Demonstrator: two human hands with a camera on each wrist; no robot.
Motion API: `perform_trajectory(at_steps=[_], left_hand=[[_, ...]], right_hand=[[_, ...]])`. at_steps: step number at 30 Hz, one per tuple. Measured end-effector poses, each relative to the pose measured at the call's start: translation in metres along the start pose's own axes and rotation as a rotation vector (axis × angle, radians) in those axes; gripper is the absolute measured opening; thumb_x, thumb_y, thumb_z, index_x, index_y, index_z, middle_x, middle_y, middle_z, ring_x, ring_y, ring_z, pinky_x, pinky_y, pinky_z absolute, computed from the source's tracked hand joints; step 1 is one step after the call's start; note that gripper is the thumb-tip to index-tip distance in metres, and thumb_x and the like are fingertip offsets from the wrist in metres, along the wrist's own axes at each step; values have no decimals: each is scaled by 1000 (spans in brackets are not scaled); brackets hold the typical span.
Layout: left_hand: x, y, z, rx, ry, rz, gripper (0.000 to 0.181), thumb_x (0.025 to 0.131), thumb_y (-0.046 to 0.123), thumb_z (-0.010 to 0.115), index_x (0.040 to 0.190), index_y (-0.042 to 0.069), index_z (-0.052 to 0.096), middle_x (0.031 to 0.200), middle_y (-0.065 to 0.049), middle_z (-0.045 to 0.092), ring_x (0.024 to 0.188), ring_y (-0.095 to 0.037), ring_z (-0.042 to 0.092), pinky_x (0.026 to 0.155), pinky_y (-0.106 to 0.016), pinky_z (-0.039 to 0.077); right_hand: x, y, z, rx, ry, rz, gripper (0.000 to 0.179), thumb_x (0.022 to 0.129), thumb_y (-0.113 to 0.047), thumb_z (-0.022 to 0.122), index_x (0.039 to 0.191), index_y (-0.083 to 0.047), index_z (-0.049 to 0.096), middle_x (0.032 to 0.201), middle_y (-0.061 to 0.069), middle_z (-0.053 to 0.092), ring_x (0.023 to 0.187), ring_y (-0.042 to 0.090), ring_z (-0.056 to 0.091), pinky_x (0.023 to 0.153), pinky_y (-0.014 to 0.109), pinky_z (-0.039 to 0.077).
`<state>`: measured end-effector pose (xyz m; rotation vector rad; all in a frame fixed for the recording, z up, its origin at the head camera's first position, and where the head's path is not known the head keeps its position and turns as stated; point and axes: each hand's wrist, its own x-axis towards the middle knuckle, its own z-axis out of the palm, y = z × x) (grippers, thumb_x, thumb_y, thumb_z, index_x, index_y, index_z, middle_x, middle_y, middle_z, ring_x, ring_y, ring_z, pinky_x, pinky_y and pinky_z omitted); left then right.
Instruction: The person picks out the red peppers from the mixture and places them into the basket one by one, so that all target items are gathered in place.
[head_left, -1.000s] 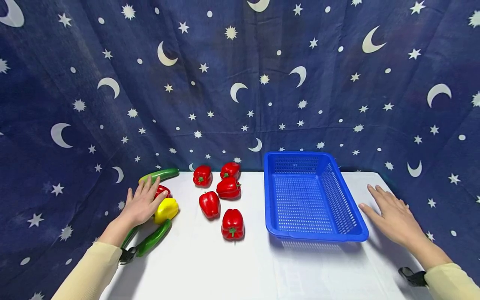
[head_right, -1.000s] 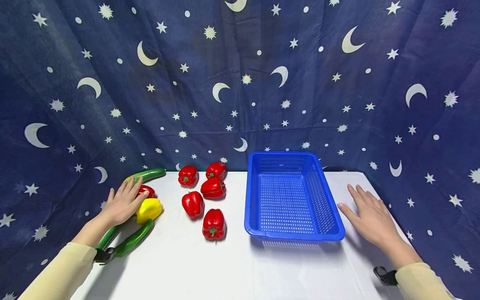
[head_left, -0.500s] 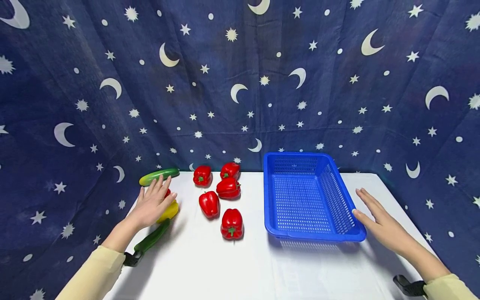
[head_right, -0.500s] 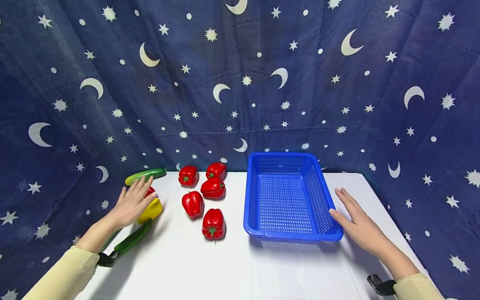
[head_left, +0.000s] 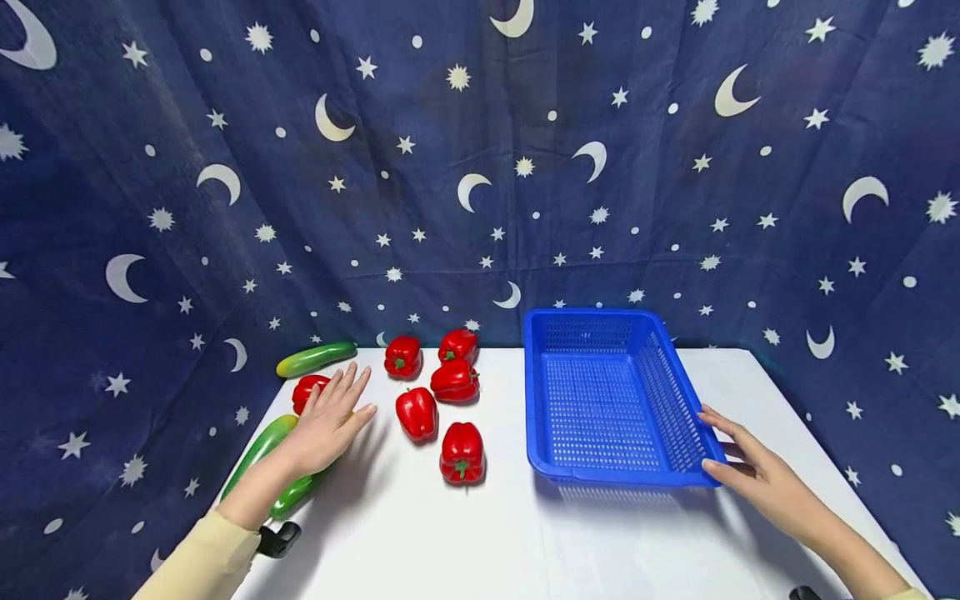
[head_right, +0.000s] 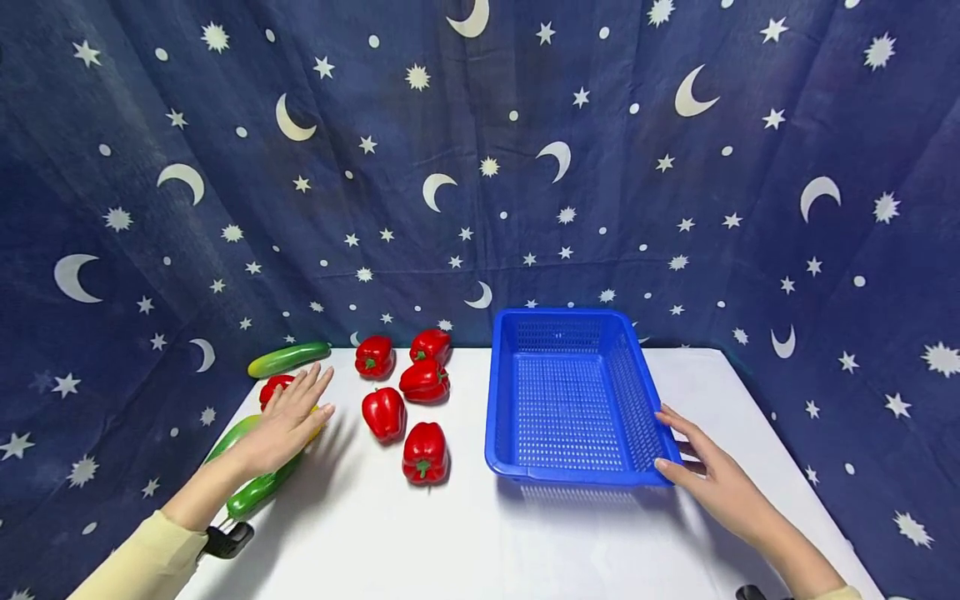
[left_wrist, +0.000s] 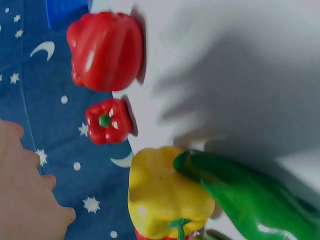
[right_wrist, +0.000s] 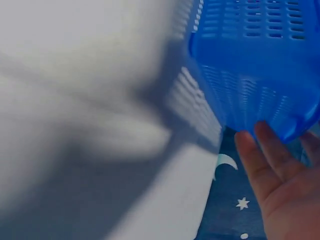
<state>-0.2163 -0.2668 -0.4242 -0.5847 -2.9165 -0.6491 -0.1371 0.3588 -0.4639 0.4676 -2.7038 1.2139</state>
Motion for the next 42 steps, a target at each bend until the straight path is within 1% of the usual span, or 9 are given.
perform_trajectory(at_steps=[2,3,9,14,20,27,30,37,42], left_hand=[[-2,3,4,-17,8,19,69,107,47,45,162,9,28,167,-22,18,153,-46,9,115,-73,2],[-3,5,5,-27,8,23,68,107,46,45,162,10,28,167,-22,18,153,-46,9,115,-73,2],[-7,12,13,-61,-46,16,68,107,47,45,163,14,26,169,-18,16,154,-44,7,117,-70,2],[-10,18,19,-117,-42,30,66,107,41,49,162,12,29,168,-18,18,154,-43,9,118,-69,4],[-9,28,25,-191,-76,27,68,105,44,51,163,17,27,170,-12,16,155,-39,10,119,-66,8],[-5,35,33,-273,-109,13,82,97,56,63,163,23,29,169,-6,19,154,-34,16,113,-71,25],[-4,38,37,-291,-124,17,84,94,55,67,163,25,30,169,-3,21,153,-32,21,114,-68,26],[-1,51,49,-409,-209,24,80,95,36,74,162,22,32,168,-3,25,152,-28,26,117,-57,31],[1,58,57,-442,-273,-17,81,93,42,74,161,30,32,168,3,23,151,-24,30,114,-54,37]], right_hand=[[-4,2,3,48,9,-15,56,101,-9,65,152,-7,43,164,9,34,117,-6,53,87,10,48],[-5,4,5,91,14,-25,51,100,-6,64,148,-5,45,164,6,34,116,-7,54,88,11,48],[-7,11,13,340,14,-69,30,98,9,59,123,4,42,161,-14,35,115,2,61,89,14,51],[-5,14,18,461,6,-92,29,96,15,56,117,8,37,162,-12,32,117,6,61,88,17,52],[-5,14,19,489,27,-68,27,98,13,54,117,9,36,167,-2,27,125,3,56,94,15,49],[-13,15,20,506,39,5,25,100,8,53,119,7,36,170,5,19,134,-5,46,99,11,43],[-13,15,20,520,39,13,24,101,8,53,119,7,37,170,4,18,135,-7,43,100,11,42],[-17,15,19,539,40,38,24,101,5,53,119,4,37,171,3,16,135,-9,41,99,10,42],[-16,14,21,532,38,23,25,100,9,53,119,4,38,170,1,18,136,-9,40,101,9,40]])
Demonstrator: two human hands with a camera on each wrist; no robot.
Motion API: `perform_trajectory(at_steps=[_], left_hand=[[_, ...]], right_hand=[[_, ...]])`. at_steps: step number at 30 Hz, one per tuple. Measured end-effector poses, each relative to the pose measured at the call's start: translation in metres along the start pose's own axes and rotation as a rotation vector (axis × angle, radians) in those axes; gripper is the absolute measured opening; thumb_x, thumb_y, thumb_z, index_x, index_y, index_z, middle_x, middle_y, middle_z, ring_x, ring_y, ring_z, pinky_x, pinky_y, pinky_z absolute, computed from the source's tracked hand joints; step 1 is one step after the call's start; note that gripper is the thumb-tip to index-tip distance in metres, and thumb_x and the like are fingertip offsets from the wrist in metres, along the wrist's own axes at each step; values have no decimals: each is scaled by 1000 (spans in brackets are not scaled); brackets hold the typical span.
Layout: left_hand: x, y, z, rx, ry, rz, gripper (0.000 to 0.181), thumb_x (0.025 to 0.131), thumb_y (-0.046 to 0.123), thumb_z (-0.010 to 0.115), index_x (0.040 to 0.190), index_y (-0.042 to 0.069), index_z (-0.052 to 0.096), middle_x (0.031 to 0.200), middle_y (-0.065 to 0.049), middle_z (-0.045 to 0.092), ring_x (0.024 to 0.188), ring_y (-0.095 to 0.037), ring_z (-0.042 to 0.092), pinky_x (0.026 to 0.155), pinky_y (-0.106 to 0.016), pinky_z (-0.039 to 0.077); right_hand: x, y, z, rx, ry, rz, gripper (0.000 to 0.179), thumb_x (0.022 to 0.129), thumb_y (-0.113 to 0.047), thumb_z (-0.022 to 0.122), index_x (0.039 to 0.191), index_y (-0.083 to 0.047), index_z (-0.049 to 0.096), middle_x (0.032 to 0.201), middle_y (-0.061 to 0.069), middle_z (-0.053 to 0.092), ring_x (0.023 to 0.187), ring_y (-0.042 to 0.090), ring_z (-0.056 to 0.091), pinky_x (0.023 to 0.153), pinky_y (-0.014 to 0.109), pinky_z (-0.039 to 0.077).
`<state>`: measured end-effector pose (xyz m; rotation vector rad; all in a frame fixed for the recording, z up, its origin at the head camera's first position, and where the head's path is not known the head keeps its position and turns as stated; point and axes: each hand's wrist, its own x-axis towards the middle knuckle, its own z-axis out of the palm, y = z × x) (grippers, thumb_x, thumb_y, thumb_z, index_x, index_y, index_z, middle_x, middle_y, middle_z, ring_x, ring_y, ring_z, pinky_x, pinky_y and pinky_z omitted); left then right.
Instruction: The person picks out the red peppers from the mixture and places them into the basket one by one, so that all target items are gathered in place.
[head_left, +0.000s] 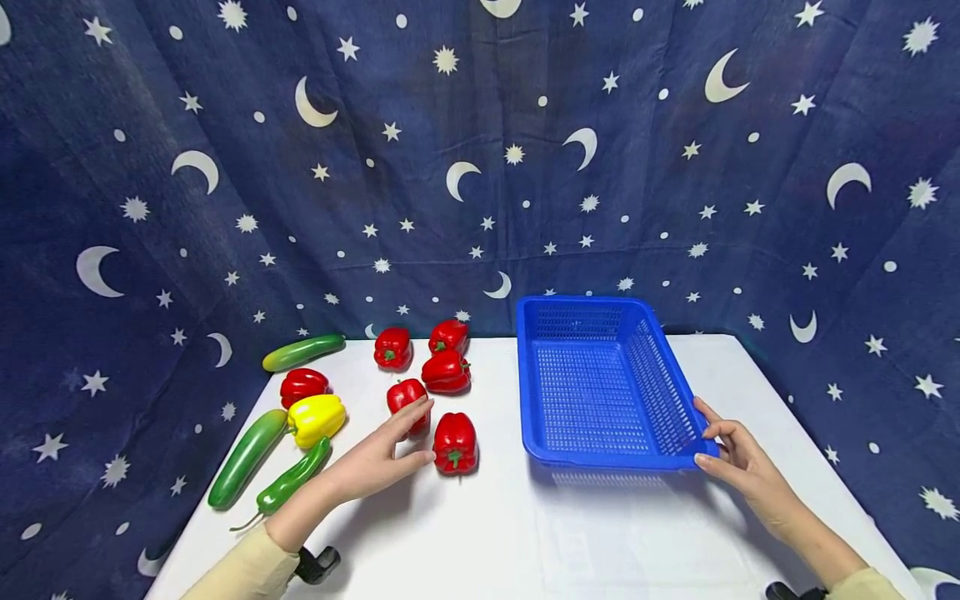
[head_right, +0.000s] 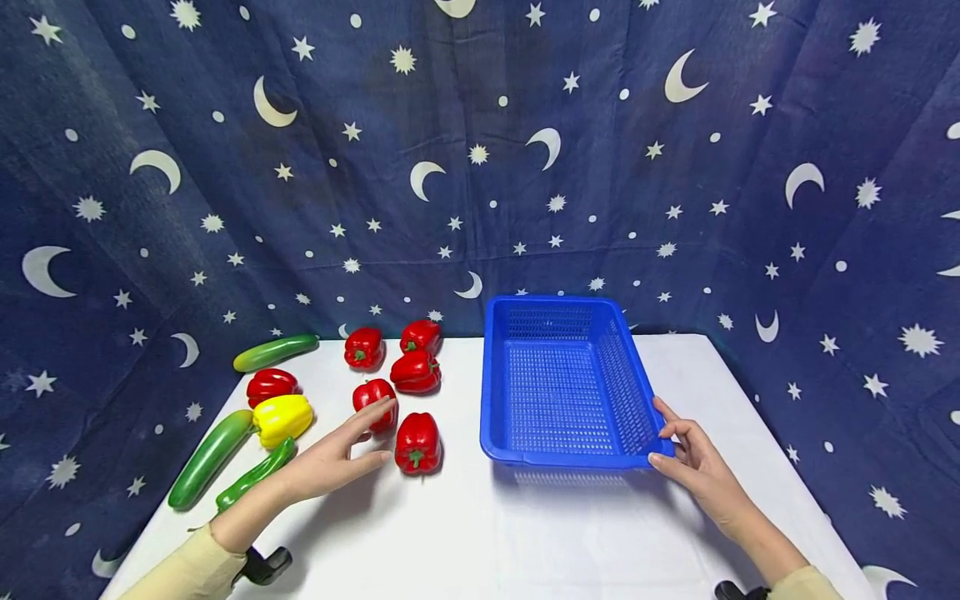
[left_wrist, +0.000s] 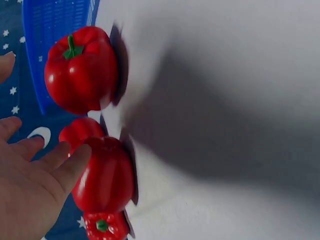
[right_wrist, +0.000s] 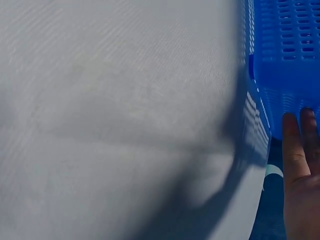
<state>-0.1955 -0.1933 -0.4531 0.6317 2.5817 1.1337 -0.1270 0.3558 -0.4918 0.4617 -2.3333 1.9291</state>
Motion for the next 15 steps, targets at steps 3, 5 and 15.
perform_trajectory(at_steps=[3,5,15], left_hand=[[5,1,3,-10,-26,-10,83,91,47,75,161,34,32,168,4,21,148,-27,35,109,-58,41],[8,2,5,-16,-46,-10,84,90,47,76,161,36,31,169,2,21,147,-29,38,108,-56,43],[22,4,12,-54,-159,-20,94,87,25,80,164,26,26,169,-9,17,150,-33,27,106,-54,47]], right_hand=[[2,0,1,-13,4,-5,26,100,9,53,119,4,38,170,-1,19,136,-9,40,100,9,39],[2,-1,1,-12,9,-9,26,99,10,53,119,4,38,170,-1,20,135,-9,40,100,9,40],[0,1,3,3,11,-23,25,99,11,52,119,6,38,170,0,20,138,-8,38,101,9,39]])
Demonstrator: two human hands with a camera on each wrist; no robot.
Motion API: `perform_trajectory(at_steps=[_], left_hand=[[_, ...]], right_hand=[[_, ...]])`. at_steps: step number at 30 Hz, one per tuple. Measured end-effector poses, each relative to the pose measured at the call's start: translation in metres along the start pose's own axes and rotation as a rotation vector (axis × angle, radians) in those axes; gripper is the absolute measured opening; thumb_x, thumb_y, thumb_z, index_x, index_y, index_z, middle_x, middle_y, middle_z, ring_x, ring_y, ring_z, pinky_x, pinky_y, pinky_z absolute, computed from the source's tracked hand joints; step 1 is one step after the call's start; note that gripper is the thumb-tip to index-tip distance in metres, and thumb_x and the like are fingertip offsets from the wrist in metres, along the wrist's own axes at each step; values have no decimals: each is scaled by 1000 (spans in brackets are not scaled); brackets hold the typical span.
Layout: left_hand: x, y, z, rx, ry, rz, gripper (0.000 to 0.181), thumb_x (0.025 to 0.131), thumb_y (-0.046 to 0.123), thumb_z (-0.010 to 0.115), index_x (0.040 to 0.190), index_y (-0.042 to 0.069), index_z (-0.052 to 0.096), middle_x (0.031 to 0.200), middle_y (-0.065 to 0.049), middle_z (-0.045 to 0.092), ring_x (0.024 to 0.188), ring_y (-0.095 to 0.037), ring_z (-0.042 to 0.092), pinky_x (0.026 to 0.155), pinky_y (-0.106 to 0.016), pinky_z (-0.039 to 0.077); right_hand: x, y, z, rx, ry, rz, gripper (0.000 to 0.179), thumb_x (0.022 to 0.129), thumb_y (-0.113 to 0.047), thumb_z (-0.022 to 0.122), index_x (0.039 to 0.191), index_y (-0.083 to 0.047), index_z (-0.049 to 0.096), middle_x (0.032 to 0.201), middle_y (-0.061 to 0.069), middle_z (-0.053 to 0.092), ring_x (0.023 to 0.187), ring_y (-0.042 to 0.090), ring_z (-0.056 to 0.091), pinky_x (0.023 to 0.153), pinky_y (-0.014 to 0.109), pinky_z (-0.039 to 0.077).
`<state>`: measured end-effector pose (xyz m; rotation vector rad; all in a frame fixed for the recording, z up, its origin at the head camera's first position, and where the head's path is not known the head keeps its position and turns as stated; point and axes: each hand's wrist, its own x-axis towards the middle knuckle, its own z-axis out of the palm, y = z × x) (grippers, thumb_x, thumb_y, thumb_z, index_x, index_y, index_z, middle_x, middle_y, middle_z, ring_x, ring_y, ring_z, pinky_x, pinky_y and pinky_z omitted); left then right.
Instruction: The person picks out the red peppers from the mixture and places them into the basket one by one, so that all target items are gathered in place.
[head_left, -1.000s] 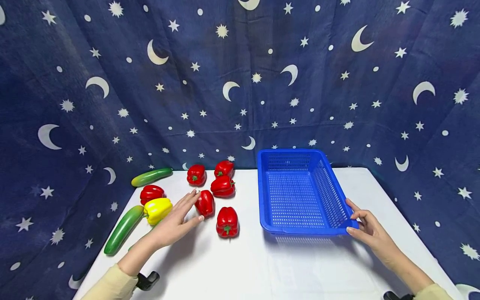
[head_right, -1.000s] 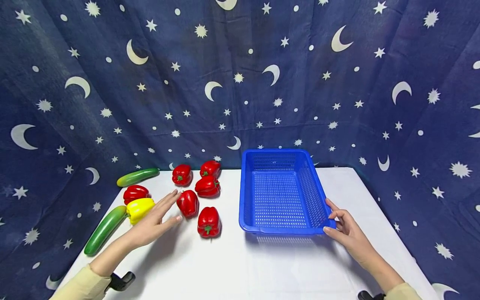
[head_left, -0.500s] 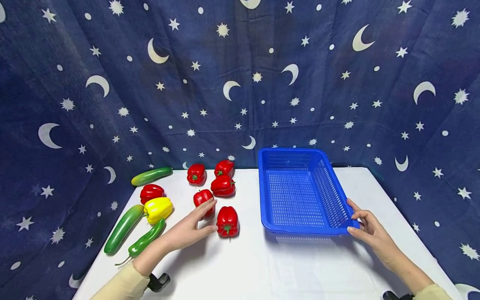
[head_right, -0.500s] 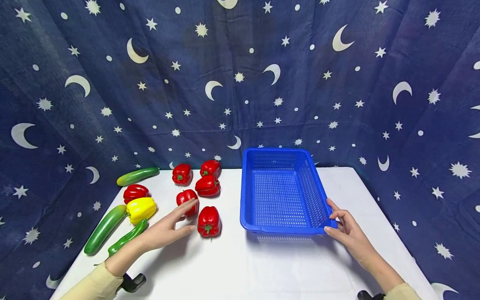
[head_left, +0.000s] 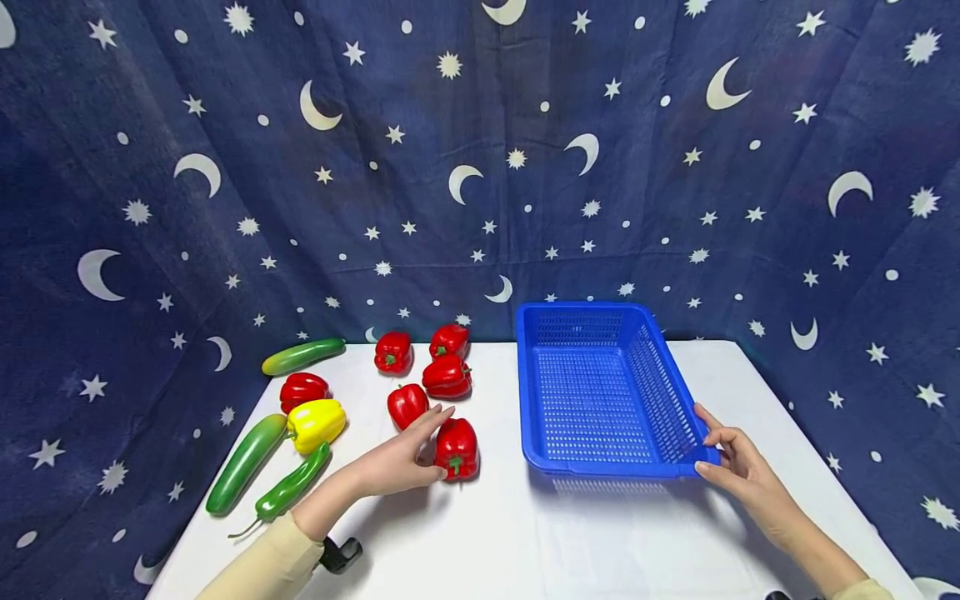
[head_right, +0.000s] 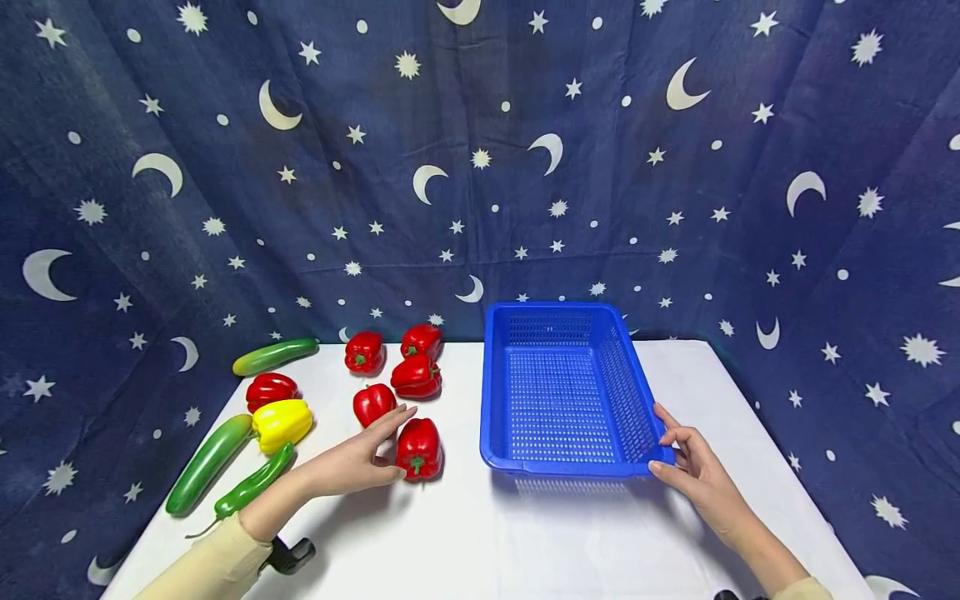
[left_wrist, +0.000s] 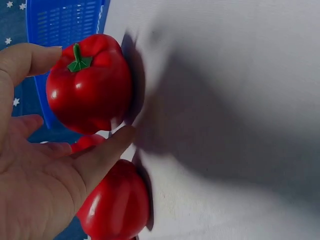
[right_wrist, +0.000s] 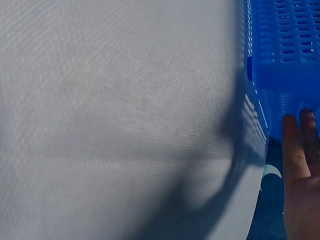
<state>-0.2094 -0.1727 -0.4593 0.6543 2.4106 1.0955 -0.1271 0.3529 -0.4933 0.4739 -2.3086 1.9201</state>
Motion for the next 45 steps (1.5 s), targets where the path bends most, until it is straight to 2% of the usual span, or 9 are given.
perform_trajectory(at_steps=[4,12,16,24,28,36,41,45], left_hand=[[4,0,2,13,-7,2,94,86,21,80,163,24,27,169,-12,18,151,-33,24,104,-55,48],[12,-2,5,25,-5,-2,91,85,18,80,162,20,31,167,-15,21,148,-37,29,104,-57,47],[13,-5,6,22,1,-10,91,84,17,82,161,19,33,166,-14,24,147,-37,31,104,-58,47],[15,-6,8,37,-11,-25,90,83,17,81,160,19,36,164,-17,27,142,-37,36,102,-57,49],[15,-4,7,43,-5,-40,89,82,18,81,159,21,38,161,-15,32,139,-36,39,100,-56,51],[18,-4,12,31,13,-5,82,83,16,79,155,22,41,151,-10,44,129,-31,47,97,-52,52],[18,-4,16,20,29,-3,78,84,15,77,153,24,43,142,-5,51,124,-29,50,97,-50,53],[18,-5,18,24,41,8,76,84,14,76,153,23,44,142,-4,51,125,-28,50,97,-49,52]], right_hand=[[0,4,-1,-17,4,-16,25,99,12,51,118,6,37,170,4,18,139,-8,37,101,9,40],[-3,9,0,-25,38,-32,26,98,13,52,119,7,39,170,4,18,136,-7,41,99,9,41],[-3,9,1,10,45,-54,27,97,16,51,119,7,38,169,1,22,134,-3,46,98,11,43],[-4,9,1,63,31,-87,30,95,20,49,120,9,36,167,-4,27,138,-2,42,100,12,42],[-3,7,1,63,30,-78,29,96,19,49,120,8,37,168,-4,26,135,-1,46,99,12,44],[-3,9,0,10,33,-41,29,99,12,51,123,7,36,169,0,21,132,-2,50,97,12,45],[-3,11,0,17,28,-45,28,99,14,50,122,5,37,170,2,19,134,-3,47,98,11,44],[-4,10,0,24,31,-48,28,99,14,50,122,5,37,170,3,18,136,-5,44,100,11,42]])
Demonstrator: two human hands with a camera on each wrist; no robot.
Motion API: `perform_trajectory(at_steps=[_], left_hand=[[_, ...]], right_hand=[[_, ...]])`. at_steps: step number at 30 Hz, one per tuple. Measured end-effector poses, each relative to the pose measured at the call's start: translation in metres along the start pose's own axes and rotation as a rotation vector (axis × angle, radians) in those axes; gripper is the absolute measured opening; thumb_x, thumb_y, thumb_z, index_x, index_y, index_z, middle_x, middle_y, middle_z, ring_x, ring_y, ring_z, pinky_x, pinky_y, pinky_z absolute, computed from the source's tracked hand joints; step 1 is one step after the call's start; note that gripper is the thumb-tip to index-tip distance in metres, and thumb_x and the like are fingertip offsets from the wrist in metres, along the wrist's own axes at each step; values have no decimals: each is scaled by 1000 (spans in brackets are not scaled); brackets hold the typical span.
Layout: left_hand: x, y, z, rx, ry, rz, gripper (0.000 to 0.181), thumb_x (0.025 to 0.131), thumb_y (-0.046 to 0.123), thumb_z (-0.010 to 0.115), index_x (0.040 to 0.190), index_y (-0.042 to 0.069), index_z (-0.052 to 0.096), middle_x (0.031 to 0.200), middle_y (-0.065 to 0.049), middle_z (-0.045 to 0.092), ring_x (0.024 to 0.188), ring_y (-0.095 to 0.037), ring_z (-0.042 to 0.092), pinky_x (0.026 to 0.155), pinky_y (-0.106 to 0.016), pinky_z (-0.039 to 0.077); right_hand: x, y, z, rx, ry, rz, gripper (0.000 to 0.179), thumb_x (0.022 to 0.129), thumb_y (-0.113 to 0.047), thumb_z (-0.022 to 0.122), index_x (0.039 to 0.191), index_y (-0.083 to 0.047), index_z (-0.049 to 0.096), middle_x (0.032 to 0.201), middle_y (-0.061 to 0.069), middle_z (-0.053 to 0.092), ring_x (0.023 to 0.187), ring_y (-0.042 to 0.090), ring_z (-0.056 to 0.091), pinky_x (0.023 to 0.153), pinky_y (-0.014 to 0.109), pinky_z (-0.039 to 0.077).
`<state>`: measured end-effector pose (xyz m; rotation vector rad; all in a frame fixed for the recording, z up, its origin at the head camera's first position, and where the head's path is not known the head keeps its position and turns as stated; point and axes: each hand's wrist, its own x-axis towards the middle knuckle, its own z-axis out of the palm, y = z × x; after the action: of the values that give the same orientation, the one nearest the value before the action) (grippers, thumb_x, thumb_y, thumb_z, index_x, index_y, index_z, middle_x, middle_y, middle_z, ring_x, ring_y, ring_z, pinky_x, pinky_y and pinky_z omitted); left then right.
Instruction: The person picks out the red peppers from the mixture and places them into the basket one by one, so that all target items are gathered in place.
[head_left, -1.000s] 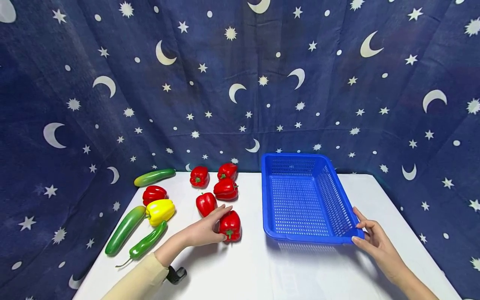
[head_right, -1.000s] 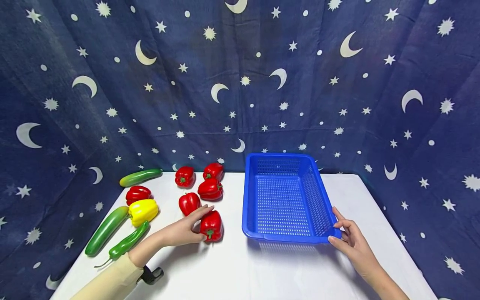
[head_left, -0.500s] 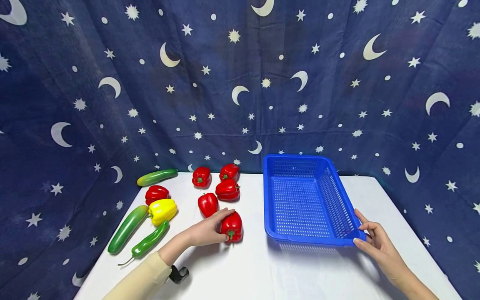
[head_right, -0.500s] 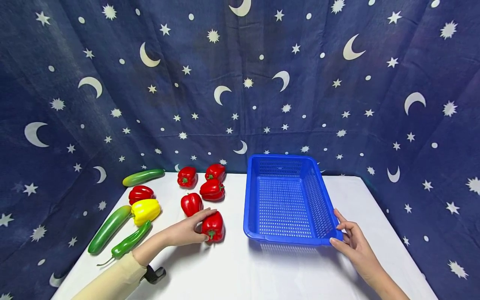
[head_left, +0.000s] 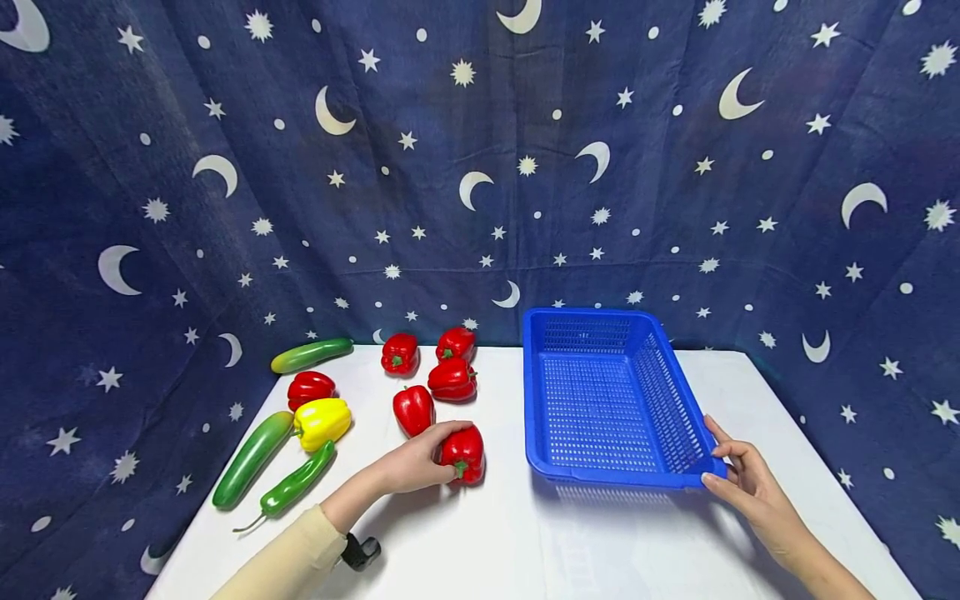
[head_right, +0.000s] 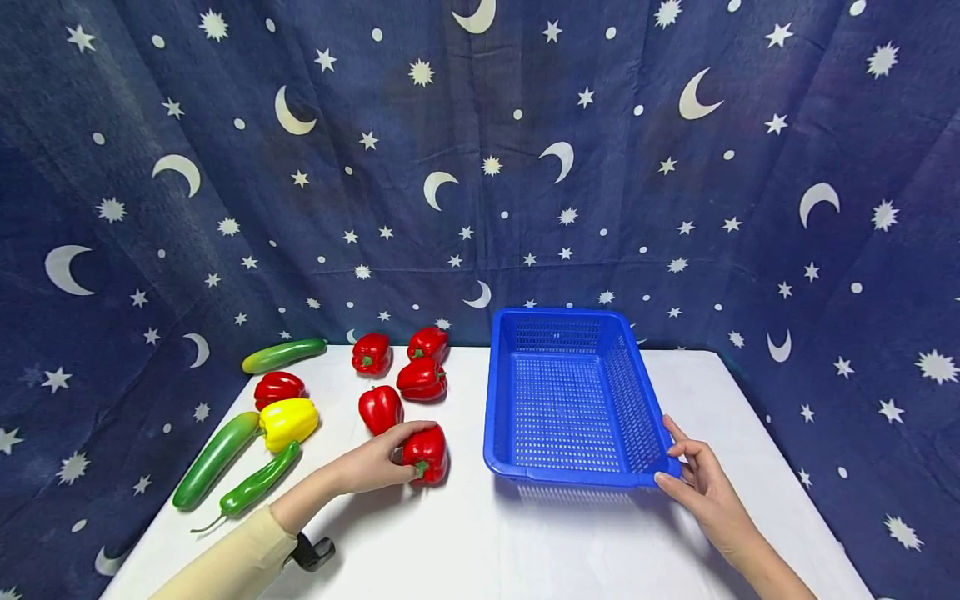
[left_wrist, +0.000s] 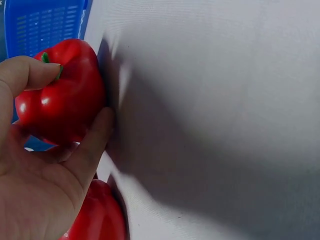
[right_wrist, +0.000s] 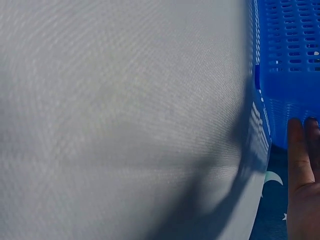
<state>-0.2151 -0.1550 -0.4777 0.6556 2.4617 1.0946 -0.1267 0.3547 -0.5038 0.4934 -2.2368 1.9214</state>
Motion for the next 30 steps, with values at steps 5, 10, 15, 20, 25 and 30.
perform_trajectory(at_steps=[5,10,15,20,25,30], left_hand=[[0,-2,1,-7,9,9,75,84,13,77,152,22,45,143,-4,50,126,-28,49,98,-49,52],[0,-3,2,-20,13,8,75,85,12,76,152,23,45,145,-4,49,128,-28,48,99,-49,51],[-1,-3,1,-37,11,-8,75,86,13,76,153,25,45,147,-5,48,129,-29,47,101,-52,50],[-1,-4,0,-43,3,-30,73,88,16,75,153,28,44,145,-5,51,126,-29,50,101,-54,49],[-2,-7,1,-44,-10,-26,71,89,15,72,153,30,45,144,-5,53,125,-27,51,103,-54,47],[-1,-9,1,-69,-8,-43,71,89,17,74,152,35,46,143,-3,54,125,-27,51,102,-54,48]], right_hand=[[0,0,0,3,-2,-4,27,99,14,49,121,5,37,170,4,18,135,-4,46,100,11,42],[0,0,0,6,0,-1,27,99,14,49,121,5,37,170,4,18,134,-3,47,99,11,43],[-1,-2,1,26,0,-8,28,98,15,49,121,5,37,169,0,21,135,-3,46,100,11,42],[-1,-4,3,37,2,0,28,99,15,49,122,6,37,168,-5,23,134,-2,47,99,11,43],[-2,-4,5,-18,17,54,27,100,10,52,122,4,37,169,-4,20,134,-8,43,99,10,42],[-2,-5,4,-38,26,83,27,101,7,52,123,3,37,170,-3,18,133,-10,43,99,9,41]])
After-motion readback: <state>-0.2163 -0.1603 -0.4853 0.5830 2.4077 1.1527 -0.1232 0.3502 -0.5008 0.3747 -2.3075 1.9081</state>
